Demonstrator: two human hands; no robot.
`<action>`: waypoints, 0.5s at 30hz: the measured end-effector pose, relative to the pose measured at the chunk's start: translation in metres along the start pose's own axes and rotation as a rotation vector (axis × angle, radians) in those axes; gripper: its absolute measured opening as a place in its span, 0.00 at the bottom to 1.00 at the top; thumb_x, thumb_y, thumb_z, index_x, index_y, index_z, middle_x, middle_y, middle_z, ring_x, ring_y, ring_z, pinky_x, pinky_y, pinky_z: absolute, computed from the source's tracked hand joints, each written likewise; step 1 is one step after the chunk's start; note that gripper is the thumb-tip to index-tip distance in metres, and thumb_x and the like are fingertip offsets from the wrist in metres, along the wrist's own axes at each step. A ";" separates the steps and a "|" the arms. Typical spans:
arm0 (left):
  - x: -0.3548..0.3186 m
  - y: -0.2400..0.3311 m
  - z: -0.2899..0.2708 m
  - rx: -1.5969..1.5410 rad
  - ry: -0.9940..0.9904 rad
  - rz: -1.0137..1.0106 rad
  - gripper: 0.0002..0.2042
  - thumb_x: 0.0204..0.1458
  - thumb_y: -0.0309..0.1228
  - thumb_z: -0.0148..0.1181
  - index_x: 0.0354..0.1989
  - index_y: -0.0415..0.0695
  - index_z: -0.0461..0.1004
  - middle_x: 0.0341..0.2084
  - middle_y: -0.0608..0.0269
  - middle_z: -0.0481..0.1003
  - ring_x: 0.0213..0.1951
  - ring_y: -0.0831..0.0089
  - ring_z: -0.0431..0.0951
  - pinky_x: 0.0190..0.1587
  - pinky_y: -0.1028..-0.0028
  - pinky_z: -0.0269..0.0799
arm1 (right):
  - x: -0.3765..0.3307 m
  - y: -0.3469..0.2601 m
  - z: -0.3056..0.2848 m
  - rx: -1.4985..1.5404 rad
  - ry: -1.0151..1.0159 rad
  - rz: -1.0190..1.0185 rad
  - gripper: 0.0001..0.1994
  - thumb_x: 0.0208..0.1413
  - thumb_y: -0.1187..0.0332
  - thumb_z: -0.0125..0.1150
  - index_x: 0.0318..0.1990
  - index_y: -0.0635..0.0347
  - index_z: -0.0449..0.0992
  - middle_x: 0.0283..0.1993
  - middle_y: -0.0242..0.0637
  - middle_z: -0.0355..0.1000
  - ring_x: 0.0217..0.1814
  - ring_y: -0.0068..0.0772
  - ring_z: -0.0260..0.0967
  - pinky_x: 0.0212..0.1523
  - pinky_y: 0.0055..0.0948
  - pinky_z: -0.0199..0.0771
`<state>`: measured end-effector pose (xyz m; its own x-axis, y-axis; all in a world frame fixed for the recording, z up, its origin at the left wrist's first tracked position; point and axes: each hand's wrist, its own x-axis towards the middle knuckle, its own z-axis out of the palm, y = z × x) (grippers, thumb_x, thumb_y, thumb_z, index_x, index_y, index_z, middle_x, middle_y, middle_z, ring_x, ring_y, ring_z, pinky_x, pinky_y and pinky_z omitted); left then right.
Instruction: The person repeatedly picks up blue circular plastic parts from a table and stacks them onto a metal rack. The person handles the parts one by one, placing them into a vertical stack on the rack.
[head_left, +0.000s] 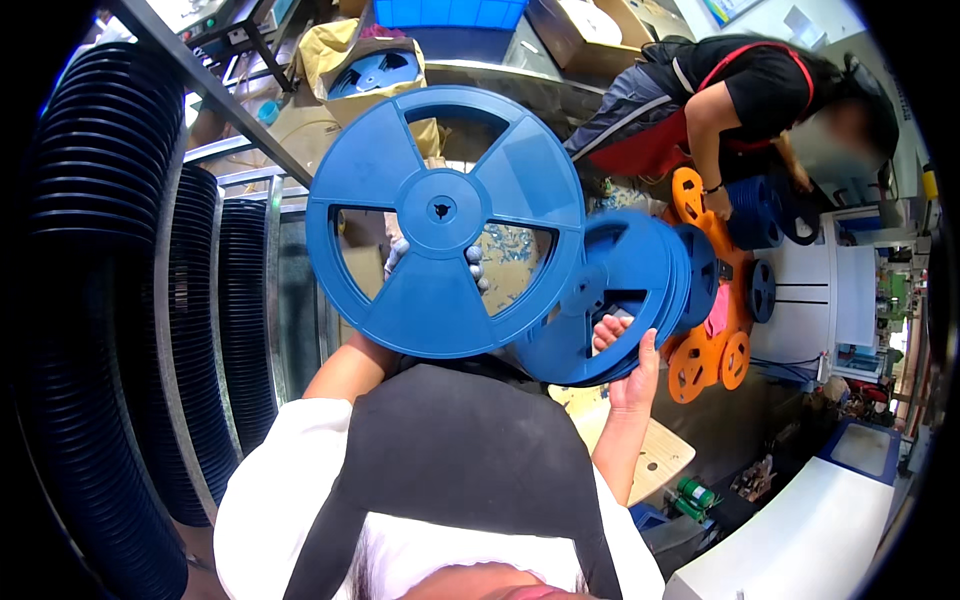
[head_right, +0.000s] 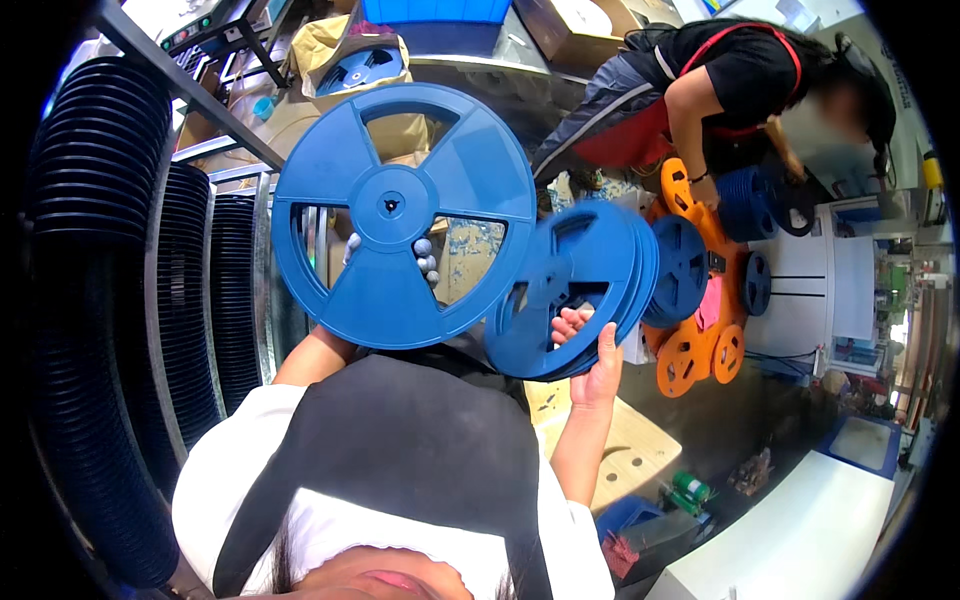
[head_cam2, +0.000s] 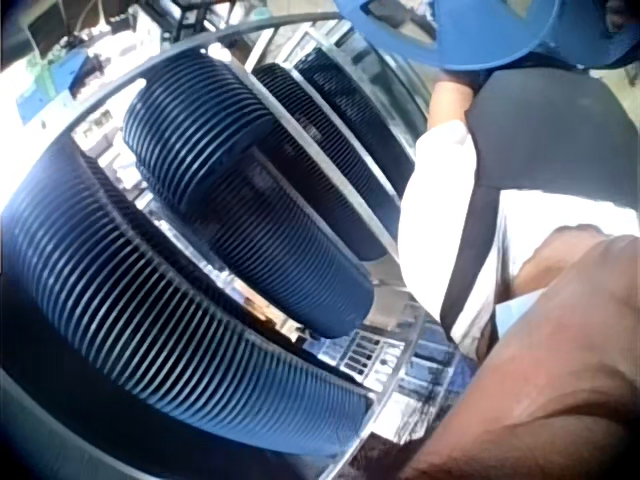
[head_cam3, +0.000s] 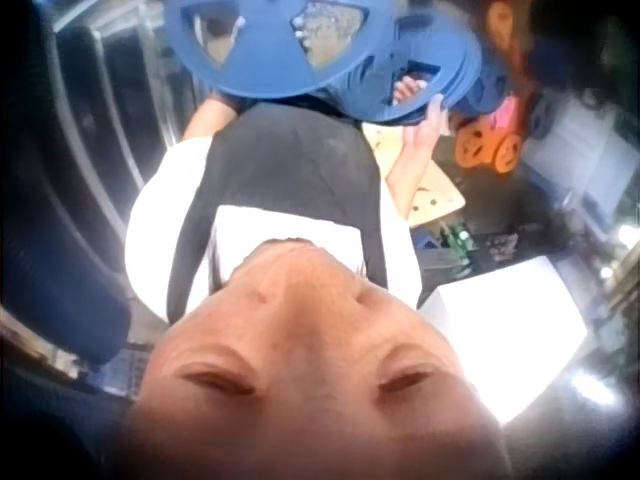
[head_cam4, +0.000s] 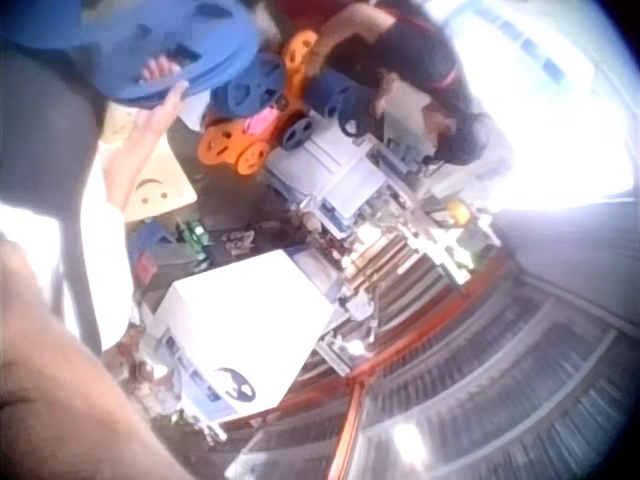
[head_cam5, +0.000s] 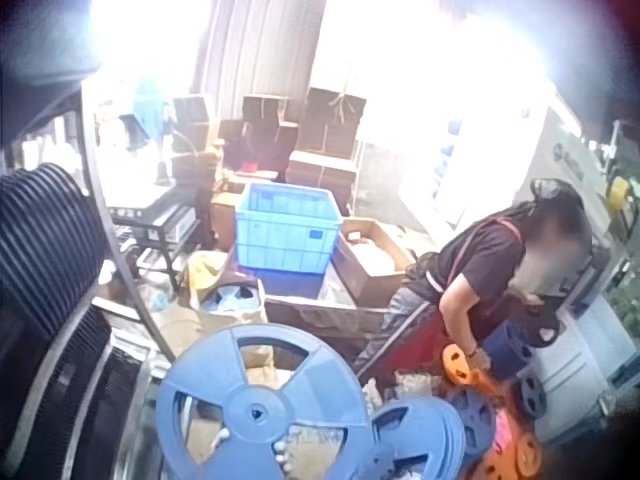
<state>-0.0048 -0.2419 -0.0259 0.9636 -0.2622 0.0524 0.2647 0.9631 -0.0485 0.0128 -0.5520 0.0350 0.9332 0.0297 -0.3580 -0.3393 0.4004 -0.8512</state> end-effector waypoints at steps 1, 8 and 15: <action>0.001 0.000 0.000 0.000 0.009 -0.009 0.36 0.47 0.52 0.58 0.59 0.40 0.57 0.42 0.58 0.67 0.45 0.64 0.69 0.55 0.63 0.65 | -0.002 -0.005 0.003 -0.066 0.023 -0.055 0.25 0.61 0.48 0.48 0.47 0.66 0.69 0.42 0.46 0.74 0.42 0.40 0.74 0.43 0.33 0.76; -0.003 0.009 0.015 0.105 0.031 0.025 0.37 0.46 0.54 0.60 0.58 0.41 0.58 0.40 0.59 0.67 0.45 0.65 0.68 0.54 0.64 0.64 | -0.007 -0.007 -0.003 0.002 0.151 -0.228 0.31 0.58 0.41 0.46 0.48 0.65 0.69 0.25 0.31 0.67 0.23 0.23 0.65 0.26 0.21 0.68; -0.026 0.049 0.020 0.319 0.068 0.220 0.40 0.46 0.46 0.62 0.63 0.40 0.51 0.48 0.51 0.65 0.49 0.61 0.69 0.56 0.63 0.66 | 0.006 0.005 -0.039 0.348 -0.006 -0.247 0.32 0.55 0.39 0.48 0.47 0.65 0.69 0.24 0.32 0.69 0.24 0.25 0.65 0.25 0.22 0.67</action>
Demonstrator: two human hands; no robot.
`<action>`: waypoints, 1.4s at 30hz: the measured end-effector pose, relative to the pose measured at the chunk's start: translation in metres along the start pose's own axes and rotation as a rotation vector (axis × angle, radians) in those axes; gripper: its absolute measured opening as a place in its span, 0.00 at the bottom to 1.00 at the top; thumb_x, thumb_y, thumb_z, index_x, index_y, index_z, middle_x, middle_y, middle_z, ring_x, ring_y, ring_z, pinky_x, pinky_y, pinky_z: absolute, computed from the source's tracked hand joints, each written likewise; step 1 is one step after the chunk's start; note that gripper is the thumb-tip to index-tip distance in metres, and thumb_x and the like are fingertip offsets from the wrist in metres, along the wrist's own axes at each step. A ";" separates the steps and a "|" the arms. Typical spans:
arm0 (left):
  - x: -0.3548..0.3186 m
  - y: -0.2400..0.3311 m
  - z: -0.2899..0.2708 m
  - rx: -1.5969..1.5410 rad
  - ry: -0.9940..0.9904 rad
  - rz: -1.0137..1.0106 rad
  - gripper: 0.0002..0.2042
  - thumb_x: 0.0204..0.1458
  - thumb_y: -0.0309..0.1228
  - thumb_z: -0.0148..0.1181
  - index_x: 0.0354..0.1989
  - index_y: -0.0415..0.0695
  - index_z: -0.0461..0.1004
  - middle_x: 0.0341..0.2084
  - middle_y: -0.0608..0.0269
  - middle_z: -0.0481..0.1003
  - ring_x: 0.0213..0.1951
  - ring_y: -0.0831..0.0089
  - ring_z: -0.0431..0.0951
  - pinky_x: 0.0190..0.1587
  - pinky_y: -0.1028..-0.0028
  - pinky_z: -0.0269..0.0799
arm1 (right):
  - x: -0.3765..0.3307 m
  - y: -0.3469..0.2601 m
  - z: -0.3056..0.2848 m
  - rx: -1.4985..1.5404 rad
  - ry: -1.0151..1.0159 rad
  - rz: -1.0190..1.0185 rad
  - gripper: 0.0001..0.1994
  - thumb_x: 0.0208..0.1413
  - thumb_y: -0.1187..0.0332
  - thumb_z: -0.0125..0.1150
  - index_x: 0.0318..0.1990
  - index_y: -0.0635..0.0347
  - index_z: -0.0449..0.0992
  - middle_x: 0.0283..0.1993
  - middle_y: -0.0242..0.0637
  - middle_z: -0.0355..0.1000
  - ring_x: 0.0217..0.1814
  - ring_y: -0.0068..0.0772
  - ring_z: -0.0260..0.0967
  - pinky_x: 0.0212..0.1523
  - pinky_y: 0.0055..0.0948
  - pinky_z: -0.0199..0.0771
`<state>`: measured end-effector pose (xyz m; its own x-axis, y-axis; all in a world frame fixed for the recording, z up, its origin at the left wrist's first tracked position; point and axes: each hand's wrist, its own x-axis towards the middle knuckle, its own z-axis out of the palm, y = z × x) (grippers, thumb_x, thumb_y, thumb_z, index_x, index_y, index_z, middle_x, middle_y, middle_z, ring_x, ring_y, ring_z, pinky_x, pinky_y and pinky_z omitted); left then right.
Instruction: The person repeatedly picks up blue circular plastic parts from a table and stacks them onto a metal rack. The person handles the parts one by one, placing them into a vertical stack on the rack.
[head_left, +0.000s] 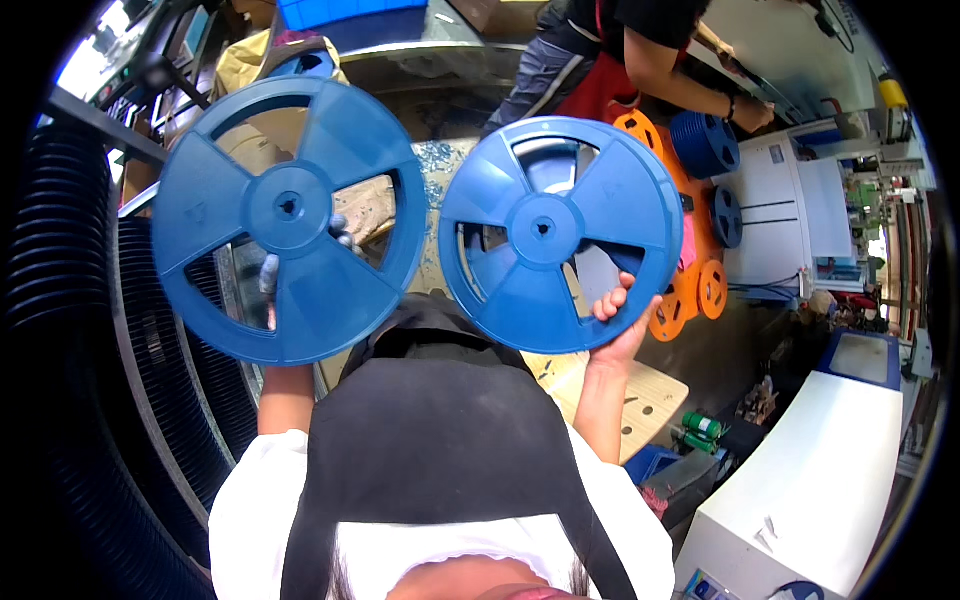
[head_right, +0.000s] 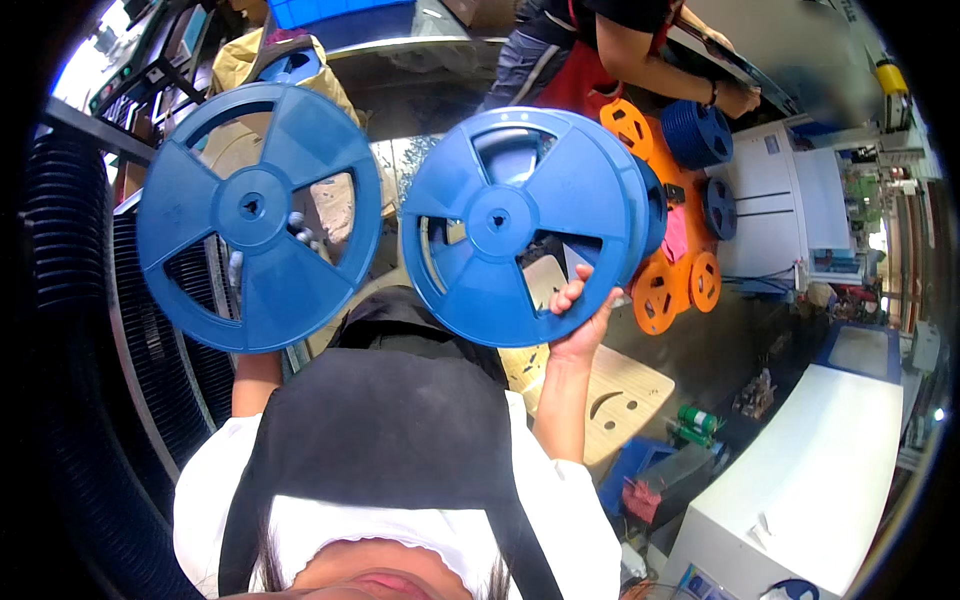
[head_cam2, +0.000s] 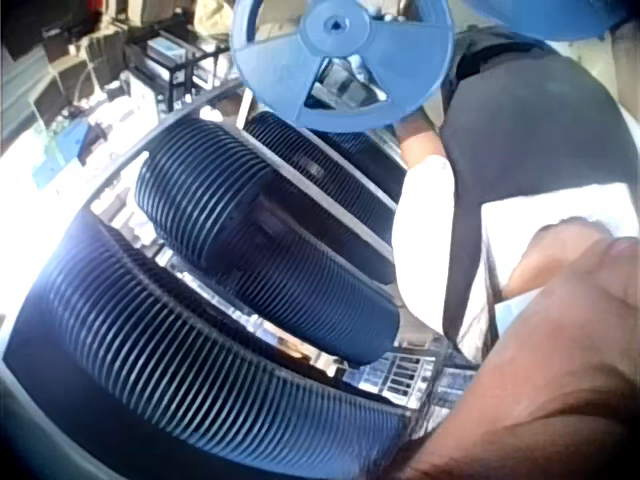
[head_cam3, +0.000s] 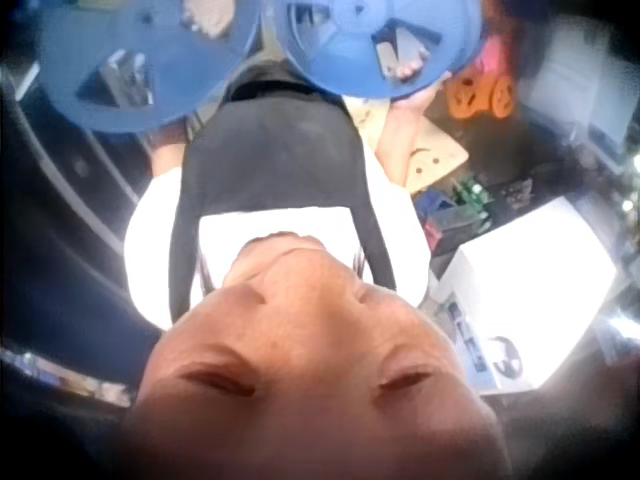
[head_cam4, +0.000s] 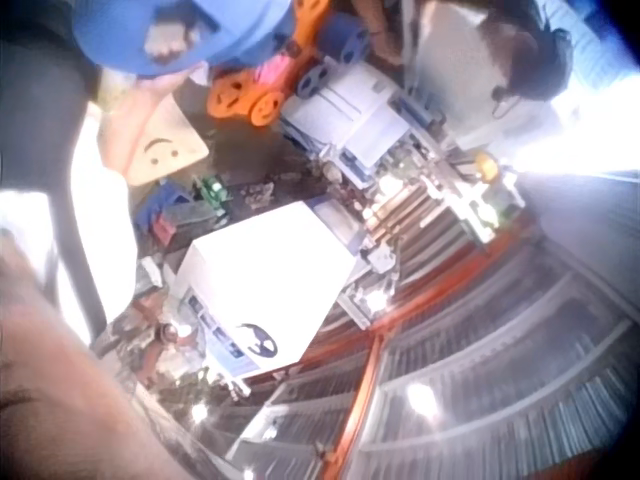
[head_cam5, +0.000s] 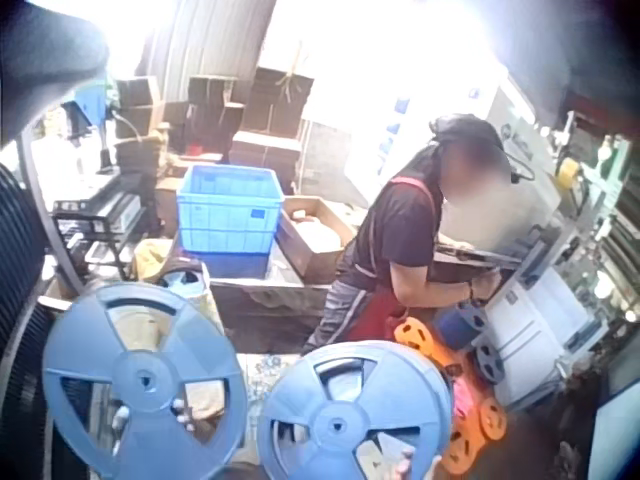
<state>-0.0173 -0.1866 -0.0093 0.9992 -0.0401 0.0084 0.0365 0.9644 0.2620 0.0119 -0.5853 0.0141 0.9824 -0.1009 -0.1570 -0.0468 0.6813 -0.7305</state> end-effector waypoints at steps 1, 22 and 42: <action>-0.001 0.004 0.002 0.047 0.035 0.022 0.40 0.45 0.46 0.63 0.63 0.40 0.51 0.49 0.51 0.65 0.50 0.61 0.69 0.56 0.64 0.67 | 0.001 0.003 -0.001 0.038 -0.008 0.002 0.32 0.54 0.39 0.48 0.47 0.65 0.69 0.25 0.32 0.69 0.24 0.25 0.65 0.25 0.23 0.67; -0.002 -0.016 0.000 0.036 0.425 -0.078 0.20 0.54 0.27 0.56 0.55 0.40 0.65 0.42 0.54 0.75 0.42 0.62 0.76 0.49 0.65 0.73 | 0.085 -0.016 0.087 -0.249 0.090 -0.143 0.28 0.60 0.44 0.46 0.39 0.68 0.71 0.23 0.38 0.70 0.23 0.30 0.69 0.24 0.27 0.70; 0.013 -0.033 0.012 0.375 0.290 -0.027 0.18 0.53 0.27 0.57 0.52 0.40 0.67 0.39 0.56 0.75 0.40 0.64 0.76 0.48 0.65 0.73 | 0.035 -0.002 0.074 -0.173 -0.051 -0.093 0.35 0.57 0.37 0.42 0.43 0.69 0.69 0.22 0.36 0.68 0.18 0.27 0.67 0.19 0.25 0.72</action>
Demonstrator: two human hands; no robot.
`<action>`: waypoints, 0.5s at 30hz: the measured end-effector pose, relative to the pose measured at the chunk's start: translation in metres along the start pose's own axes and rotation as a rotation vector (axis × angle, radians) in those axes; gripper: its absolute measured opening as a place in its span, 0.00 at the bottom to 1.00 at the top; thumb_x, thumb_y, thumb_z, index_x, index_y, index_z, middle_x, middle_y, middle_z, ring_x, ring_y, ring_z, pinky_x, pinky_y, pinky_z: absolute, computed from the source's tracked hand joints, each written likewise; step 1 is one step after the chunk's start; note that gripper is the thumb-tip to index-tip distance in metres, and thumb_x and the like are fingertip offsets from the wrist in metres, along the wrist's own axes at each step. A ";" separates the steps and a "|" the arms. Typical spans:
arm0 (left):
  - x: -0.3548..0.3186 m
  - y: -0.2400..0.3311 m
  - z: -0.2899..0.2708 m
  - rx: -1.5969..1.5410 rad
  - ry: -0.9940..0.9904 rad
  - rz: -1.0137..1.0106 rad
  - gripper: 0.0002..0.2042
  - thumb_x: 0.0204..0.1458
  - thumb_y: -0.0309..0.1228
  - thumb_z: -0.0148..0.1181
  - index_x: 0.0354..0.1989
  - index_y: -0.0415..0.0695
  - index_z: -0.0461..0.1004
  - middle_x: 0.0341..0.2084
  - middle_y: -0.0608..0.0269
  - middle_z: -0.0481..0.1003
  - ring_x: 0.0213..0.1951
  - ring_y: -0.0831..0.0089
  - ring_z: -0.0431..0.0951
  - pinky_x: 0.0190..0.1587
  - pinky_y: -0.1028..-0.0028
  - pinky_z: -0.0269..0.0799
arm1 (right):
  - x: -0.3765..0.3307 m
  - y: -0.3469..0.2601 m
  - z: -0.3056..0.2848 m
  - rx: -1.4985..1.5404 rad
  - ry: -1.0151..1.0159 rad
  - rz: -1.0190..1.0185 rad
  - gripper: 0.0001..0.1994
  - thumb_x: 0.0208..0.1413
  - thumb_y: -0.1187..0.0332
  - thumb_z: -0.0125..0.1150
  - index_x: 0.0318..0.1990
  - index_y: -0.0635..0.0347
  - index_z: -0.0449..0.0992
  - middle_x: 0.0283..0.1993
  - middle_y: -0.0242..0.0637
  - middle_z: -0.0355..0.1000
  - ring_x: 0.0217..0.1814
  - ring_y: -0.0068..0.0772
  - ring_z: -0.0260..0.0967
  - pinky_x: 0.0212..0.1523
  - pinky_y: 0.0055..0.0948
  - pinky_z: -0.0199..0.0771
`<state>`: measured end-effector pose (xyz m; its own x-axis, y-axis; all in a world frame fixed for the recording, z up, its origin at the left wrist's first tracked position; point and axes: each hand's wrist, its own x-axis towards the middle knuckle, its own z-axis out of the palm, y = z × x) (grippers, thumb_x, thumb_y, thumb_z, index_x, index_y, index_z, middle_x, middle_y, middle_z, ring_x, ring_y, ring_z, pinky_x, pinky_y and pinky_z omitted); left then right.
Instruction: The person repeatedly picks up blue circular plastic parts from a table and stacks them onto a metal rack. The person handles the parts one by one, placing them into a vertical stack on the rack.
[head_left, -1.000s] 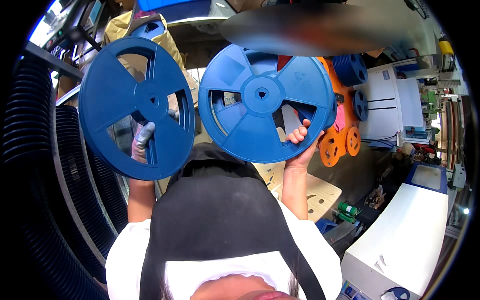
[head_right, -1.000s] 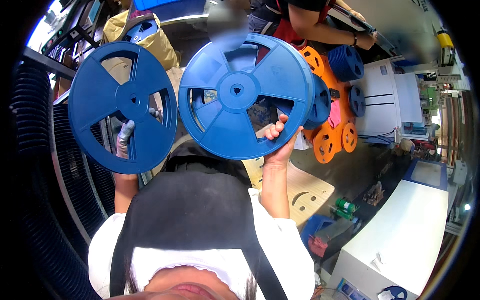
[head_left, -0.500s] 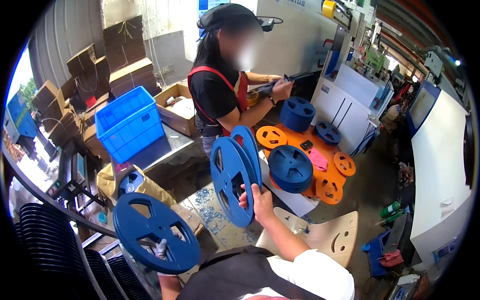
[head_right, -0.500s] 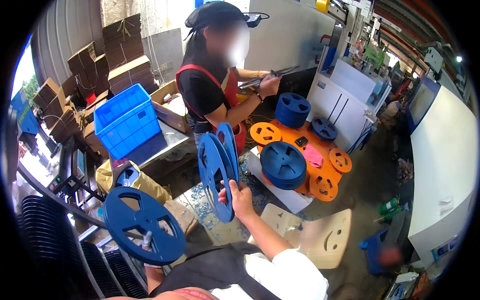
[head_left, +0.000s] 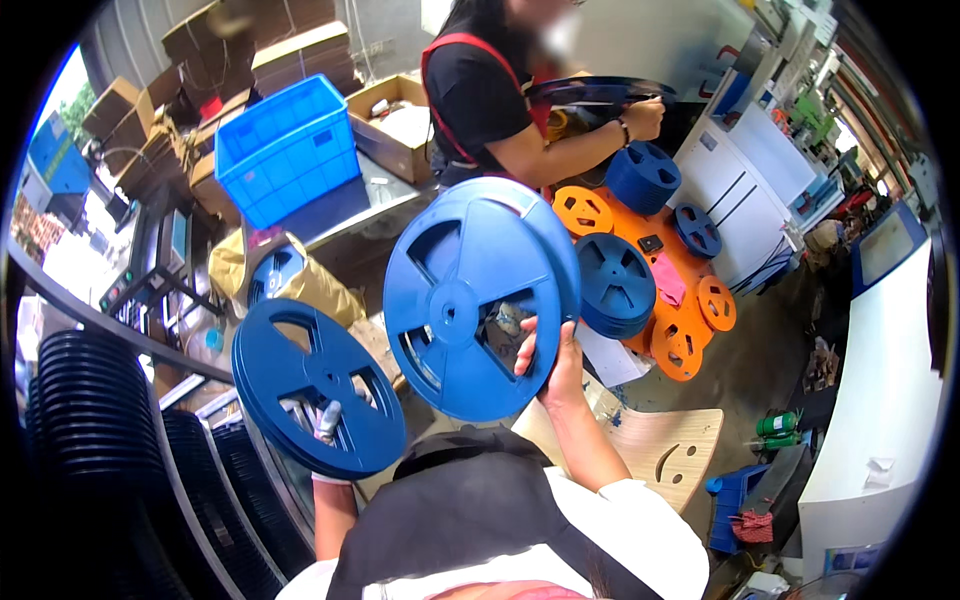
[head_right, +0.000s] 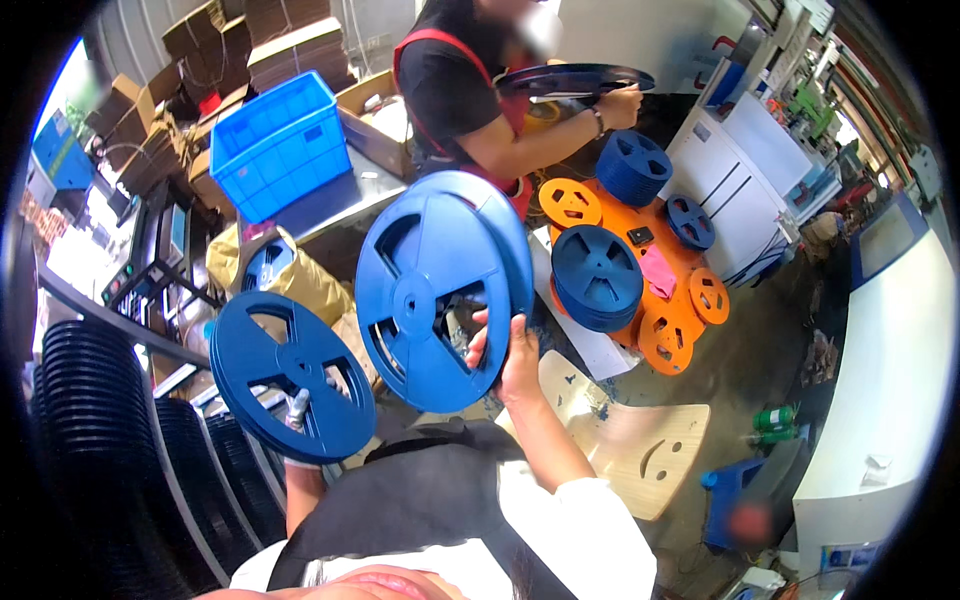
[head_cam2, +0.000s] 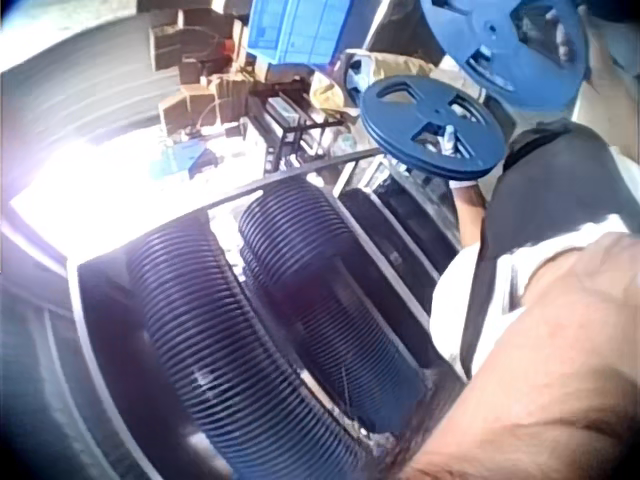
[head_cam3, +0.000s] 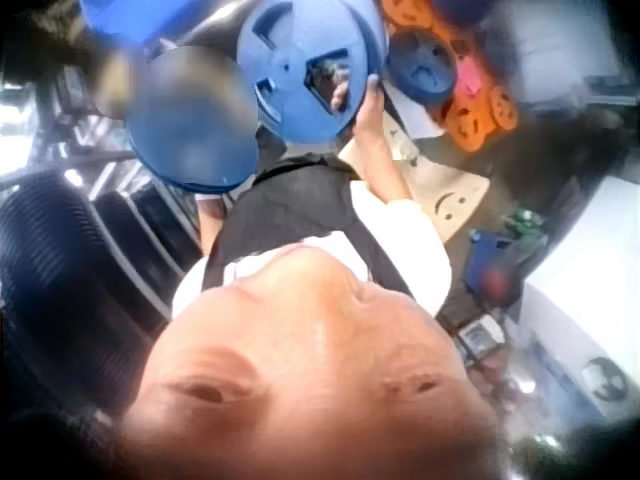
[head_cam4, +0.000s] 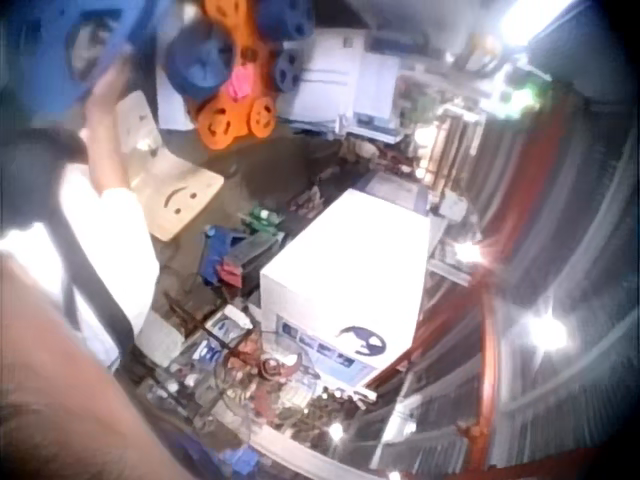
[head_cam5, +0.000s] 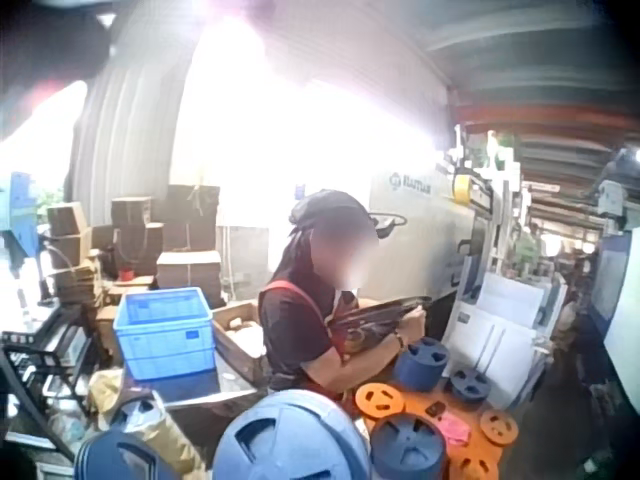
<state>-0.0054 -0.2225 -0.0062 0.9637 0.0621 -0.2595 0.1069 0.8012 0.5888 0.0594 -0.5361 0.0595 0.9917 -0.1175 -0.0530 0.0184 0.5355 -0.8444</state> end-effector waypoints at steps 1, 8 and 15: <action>-0.001 0.000 0.000 0.006 0.002 0.008 0.18 0.53 0.27 0.57 0.52 0.40 0.67 0.39 0.56 0.75 0.40 0.64 0.76 0.48 0.65 0.73 | 0.002 0.000 -0.002 0.027 0.003 0.007 0.34 0.57 0.38 0.42 0.43 0.68 0.69 0.21 0.35 0.67 0.18 0.27 0.66 0.19 0.25 0.71; -0.007 -0.001 -0.006 0.120 0.094 0.095 0.22 0.51 0.29 0.60 0.54 0.41 0.64 0.39 0.58 0.75 0.40 0.68 0.76 0.46 0.69 0.74 | 0.012 0.003 -0.019 0.261 -0.038 0.071 0.34 0.55 0.35 0.42 0.45 0.62 0.69 0.22 0.31 0.66 0.21 0.26 0.65 0.22 0.25 0.68; -0.009 -0.002 -0.001 0.242 0.124 0.100 0.28 0.48 0.30 0.64 0.57 0.43 0.59 0.37 0.59 0.75 0.40 0.71 0.76 0.43 0.70 0.75 | 0.007 0.011 -0.014 0.287 -0.074 0.020 0.34 0.55 0.36 0.42 0.46 0.63 0.69 0.23 0.31 0.67 0.22 0.25 0.66 0.24 0.24 0.69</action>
<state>-0.0148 -0.2244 -0.0054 0.9367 0.2182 -0.2738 0.0821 0.6232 0.7778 0.0645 -0.5430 0.0421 0.9986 -0.0487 -0.0199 0.0236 0.7532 -0.6574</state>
